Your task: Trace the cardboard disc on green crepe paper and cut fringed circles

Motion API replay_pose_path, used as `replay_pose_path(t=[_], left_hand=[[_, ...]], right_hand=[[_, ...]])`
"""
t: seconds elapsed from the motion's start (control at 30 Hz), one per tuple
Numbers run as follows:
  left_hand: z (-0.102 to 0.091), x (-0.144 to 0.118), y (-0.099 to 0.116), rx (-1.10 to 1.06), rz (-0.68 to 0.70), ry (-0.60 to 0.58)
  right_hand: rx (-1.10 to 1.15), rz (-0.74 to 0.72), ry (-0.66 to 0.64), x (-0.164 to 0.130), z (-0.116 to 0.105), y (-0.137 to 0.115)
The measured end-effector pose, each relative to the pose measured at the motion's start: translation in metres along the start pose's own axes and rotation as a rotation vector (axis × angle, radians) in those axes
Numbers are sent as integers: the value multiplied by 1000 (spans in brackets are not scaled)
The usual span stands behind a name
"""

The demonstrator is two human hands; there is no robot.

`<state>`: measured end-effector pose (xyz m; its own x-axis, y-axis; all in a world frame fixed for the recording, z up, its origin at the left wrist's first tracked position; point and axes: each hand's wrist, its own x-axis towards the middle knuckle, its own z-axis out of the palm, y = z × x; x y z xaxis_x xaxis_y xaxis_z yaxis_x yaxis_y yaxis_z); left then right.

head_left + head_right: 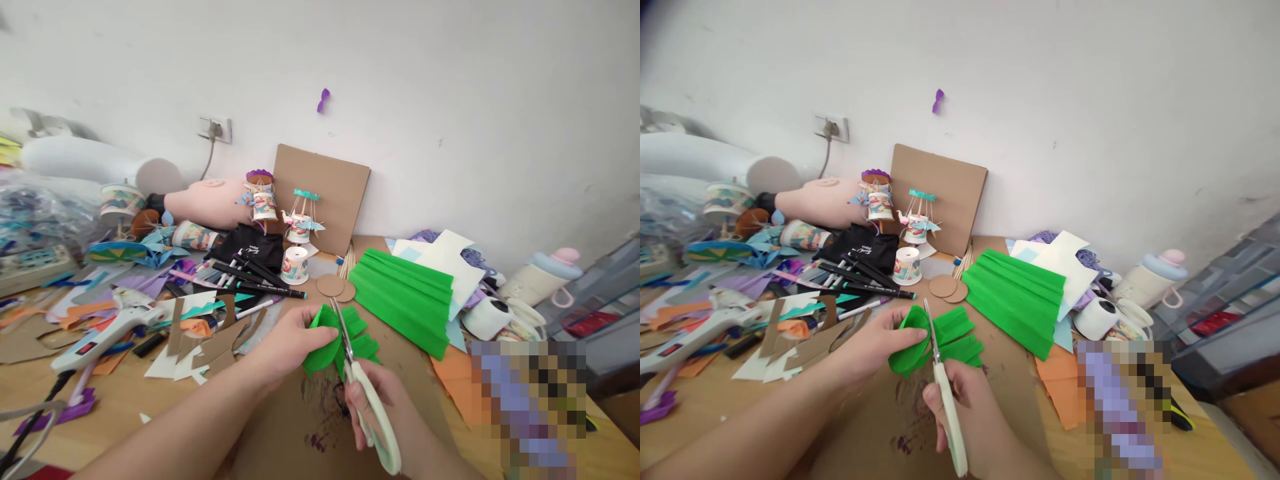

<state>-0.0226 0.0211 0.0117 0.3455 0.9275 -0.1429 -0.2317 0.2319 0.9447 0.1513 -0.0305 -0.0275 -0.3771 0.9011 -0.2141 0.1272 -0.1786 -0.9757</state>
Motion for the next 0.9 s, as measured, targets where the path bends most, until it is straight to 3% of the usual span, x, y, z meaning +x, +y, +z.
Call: replay_pose_path(t=[0.47,0.73,0.9], left_hand=[[-1,1,0,-31,30,38],[0,1,2,-17,65,149],[-1,1,1,-7,62,135]], right_hand=[[44,27,38,4,2,5],[21,18,40,4,2,3],[-11,27,34,4,3,-1]])
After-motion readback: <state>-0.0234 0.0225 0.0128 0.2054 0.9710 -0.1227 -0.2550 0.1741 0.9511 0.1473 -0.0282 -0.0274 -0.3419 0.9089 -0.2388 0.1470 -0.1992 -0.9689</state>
